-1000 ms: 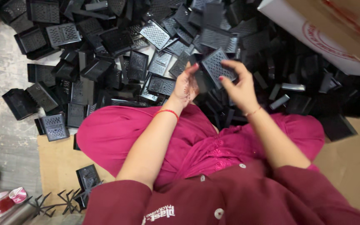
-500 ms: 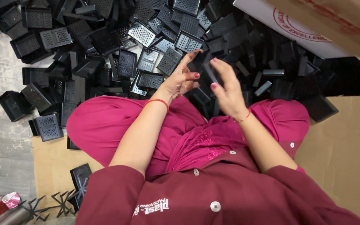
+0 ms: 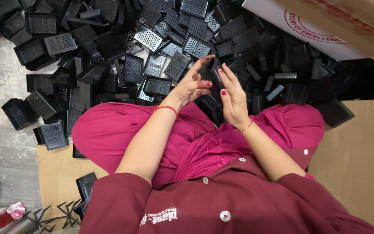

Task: The person sits on the floor among a large pile of black perforated plastic enclosures, picks up individual parts, turns them over in both hands to view their surfaces, and places them into open cardboard cartons, occasionally stacking several parts together before setting them in a box.

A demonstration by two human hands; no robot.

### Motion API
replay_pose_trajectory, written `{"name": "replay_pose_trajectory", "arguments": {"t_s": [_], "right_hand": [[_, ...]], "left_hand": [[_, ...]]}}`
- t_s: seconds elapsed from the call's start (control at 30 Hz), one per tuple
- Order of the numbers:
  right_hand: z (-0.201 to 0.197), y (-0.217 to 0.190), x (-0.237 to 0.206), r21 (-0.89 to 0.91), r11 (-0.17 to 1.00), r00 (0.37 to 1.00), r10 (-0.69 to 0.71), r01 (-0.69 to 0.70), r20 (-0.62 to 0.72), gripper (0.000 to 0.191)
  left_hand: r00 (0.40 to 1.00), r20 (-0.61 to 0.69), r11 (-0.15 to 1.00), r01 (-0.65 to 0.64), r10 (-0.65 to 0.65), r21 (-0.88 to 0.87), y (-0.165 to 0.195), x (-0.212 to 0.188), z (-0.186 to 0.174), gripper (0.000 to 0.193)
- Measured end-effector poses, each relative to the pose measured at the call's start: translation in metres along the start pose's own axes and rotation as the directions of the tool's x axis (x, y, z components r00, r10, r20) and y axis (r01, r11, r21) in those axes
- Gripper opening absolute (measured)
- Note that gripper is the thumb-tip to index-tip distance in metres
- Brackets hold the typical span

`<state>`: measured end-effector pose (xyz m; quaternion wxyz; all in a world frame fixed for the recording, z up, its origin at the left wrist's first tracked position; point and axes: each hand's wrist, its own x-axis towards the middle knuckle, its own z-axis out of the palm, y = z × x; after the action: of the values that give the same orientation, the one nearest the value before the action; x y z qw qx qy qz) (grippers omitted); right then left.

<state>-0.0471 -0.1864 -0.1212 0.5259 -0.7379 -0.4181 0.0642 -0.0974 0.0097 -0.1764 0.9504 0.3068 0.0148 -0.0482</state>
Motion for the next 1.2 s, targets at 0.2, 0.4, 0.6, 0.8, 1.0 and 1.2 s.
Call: {"name": "replay_pose_trajectory", "arguments": {"t_s": [0.2, 0.4, 0.6, 0.8, 1.0, 1.2], "right_hand": [[0.002, -0.001, 0.001, -0.089, 0.996, 0.999, 0.004, -0.001, 0.042, 0.045], [0.007, 0.000, 0.001, -0.048, 0.999, 1.000, -0.011, 0.010, -0.019, 0.042], [0.009, 0.006, -0.003, -0.025, 0.998, 0.998, 0.055, -0.055, 0.011, 0.044], [0.012, 0.002, 0.005, -0.049, 0.998, 0.996, 0.039, -0.035, 0.076, 0.053], [-0.002, 0.002, 0.013, -0.076, 0.981, 0.984, -0.179, 0.178, 0.000, 0.079], [-0.008, 0.004, 0.005, -0.262, 0.952, 0.967, -0.202, 0.157, -0.156, 0.049]], "left_hand": [[0.998, -0.028, 0.998, 0.061, -0.061, -0.001, -0.002, 0.000, -0.002, 0.085], [0.995, -0.064, 0.997, 0.072, -0.072, 0.005, -0.003, -0.002, -0.003, 0.082], [0.995, -0.088, 0.998, 0.057, -0.056, 0.014, -0.009, -0.002, -0.009, 0.081], [0.992, -0.112, 0.999, 0.053, -0.054, -0.014, -0.013, -0.003, -0.012, 0.077], [0.999, -0.034, 0.975, -0.028, 0.021, -0.221, 0.003, -0.002, 0.003, 0.072], [0.999, 0.008, 0.987, -0.032, 0.034, -0.156, 0.001, -0.002, -0.004, 0.070]]}}
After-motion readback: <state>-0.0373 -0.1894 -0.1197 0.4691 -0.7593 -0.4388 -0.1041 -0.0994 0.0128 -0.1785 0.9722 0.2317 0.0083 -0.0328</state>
